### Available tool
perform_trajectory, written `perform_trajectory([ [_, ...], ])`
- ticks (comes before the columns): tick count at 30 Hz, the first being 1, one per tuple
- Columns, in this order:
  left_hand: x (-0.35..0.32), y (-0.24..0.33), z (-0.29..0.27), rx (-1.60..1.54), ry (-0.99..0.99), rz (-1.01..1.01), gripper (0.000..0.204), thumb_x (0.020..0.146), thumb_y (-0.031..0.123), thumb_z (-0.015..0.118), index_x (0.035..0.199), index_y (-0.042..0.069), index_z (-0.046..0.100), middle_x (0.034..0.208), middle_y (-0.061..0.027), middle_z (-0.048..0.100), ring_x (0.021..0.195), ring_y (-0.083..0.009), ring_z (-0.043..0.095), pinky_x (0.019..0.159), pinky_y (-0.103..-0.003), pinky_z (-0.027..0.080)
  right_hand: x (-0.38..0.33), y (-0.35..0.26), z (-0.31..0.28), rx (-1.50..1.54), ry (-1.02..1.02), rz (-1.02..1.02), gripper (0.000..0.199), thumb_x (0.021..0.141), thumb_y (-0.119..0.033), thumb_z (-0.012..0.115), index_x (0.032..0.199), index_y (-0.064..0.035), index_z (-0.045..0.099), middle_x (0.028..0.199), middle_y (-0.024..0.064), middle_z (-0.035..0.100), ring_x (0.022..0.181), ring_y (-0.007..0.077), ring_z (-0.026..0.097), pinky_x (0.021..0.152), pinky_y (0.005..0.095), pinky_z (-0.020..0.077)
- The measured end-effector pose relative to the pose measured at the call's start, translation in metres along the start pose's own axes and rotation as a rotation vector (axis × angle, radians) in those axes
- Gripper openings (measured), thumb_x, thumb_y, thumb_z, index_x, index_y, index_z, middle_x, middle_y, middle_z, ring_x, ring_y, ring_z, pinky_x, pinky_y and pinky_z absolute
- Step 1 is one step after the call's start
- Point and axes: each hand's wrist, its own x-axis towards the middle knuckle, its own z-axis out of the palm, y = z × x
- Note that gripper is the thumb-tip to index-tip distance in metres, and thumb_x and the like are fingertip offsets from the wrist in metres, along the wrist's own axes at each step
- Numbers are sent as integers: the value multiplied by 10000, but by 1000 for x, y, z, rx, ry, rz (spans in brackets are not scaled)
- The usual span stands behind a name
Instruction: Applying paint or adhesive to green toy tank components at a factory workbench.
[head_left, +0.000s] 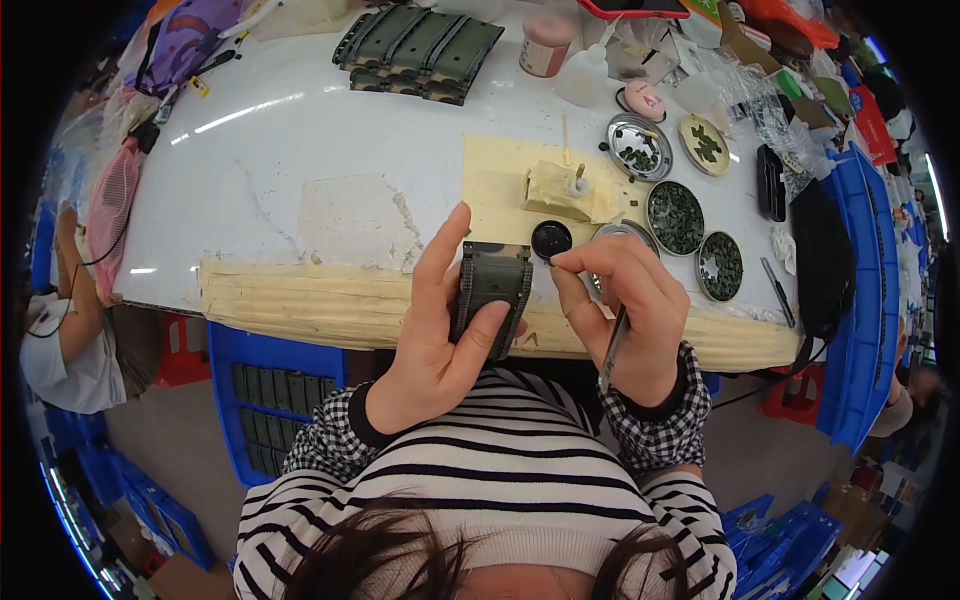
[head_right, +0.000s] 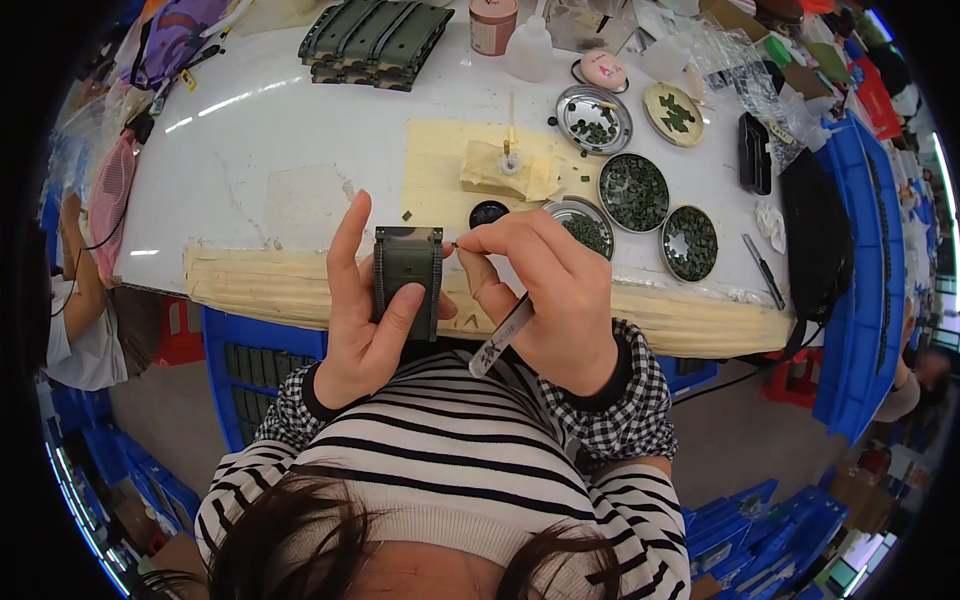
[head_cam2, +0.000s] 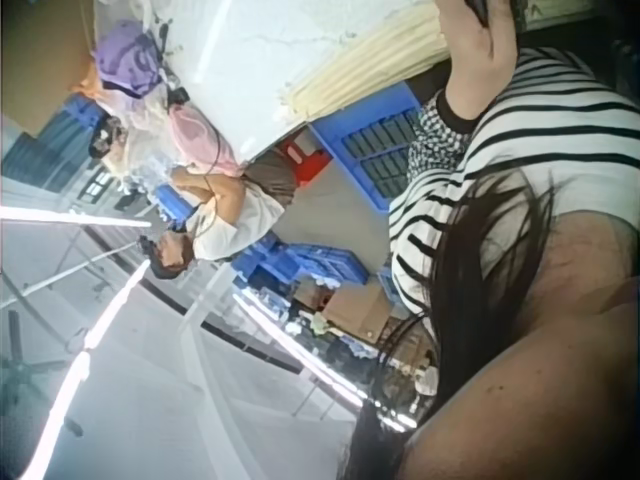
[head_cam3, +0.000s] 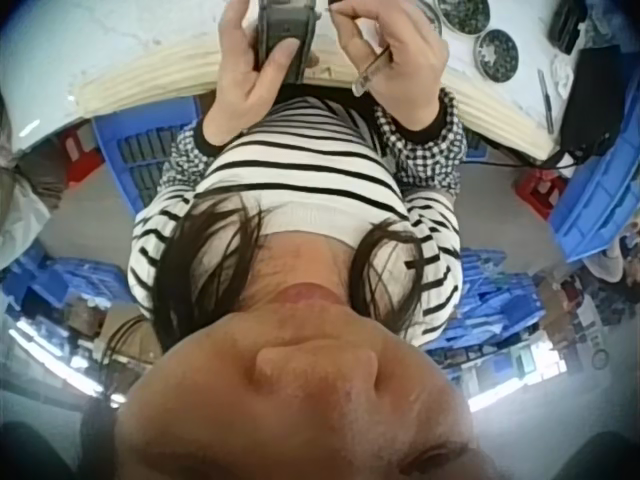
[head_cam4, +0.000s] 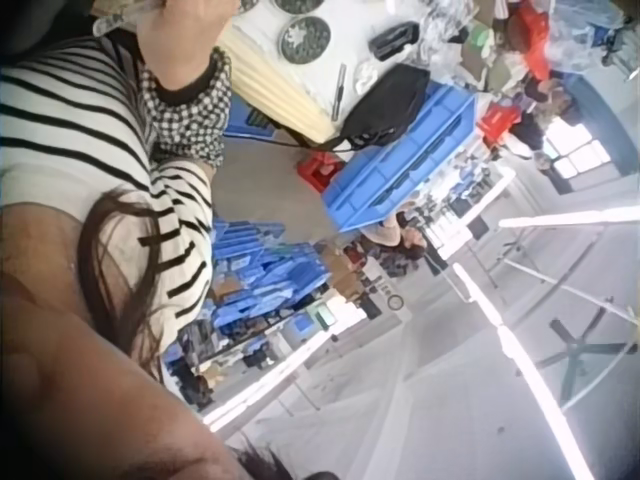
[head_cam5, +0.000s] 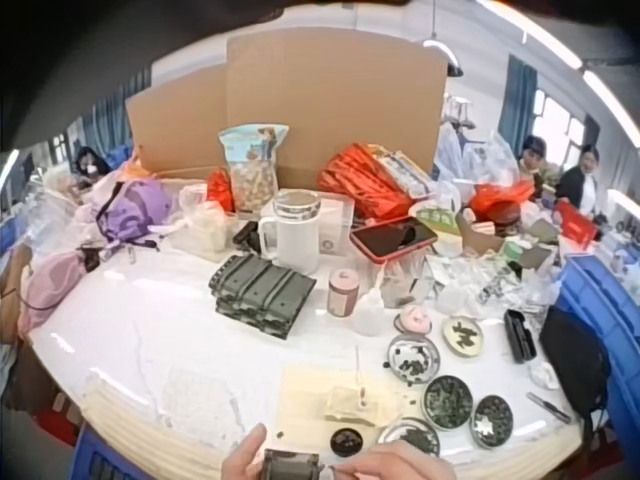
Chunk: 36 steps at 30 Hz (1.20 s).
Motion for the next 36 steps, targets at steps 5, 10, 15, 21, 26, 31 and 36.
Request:
perform_trajectory([
  [5,0,-2,-2,95,-80,20,726,950,21,433,1491,58,-49,1203,-174,505,944,-172,575,801,-322,542,3,4,3,-35,-9,-79,235,695,61,701,906,-17,633,804,92,615,663,242,620,560,295,491],
  [10,-1,-1,-3,199,-83,44,701,943,5,442,1484,4,-5,1230,-168,487,1018,-167,537,837,-296,516,0,13,6,-94,-13,-171,254,679,23,701,918,-31,633,809,74,613,636,220,609,530,293,471],
  [15,0,0,-2,310,-64,114,710,923,-9,475,1479,-25,35,1174,-187,518,950,-189,562,822,-267,478,0,12,1,-246,-61,-267,273,666,-11,687,932,-28,628,814,61,606,586,195,571,515,287,444],
  [21,-2,-3,0,328,-25,116,739,901,-1,518,1481,-19,61,990,-197,598,778,-244,602,726,-274,471,-2,9,0,-324,-82,-294,316,639,-11,663,952,-16,623,838,60,604,554,181,537,505,283,432],
  [26,-1,0,0,346,-7,148,745,897,-2,525,1481,-18,63,1000,-201,600,783,-250,607,727,-272,472,-7,9,0,-261,-115,-247,374,612,6,650,986,-6,629,850,73,610,571,182,560,503,287,440],
  [31,-1,-3,0,341,-3,167,760,892,-6,534,1484,-14,58,1014,-203,598,809,-249,608,737,-267,473,-10,7,1,-243,-115,-238,383,624,9,666,1006,-1,632,859,82,616,592,188,581,508,290,451],
  [36,-1,-10,0,178,-21,127,719,919,4,492,1488,10,53,1140,-197,562,849,-192,607,773,-274,497,-10,5,0,-155,-100,-180,327,686,19,694,1008,-2,641,850,97,617,586,191,573,503,278,440],
])
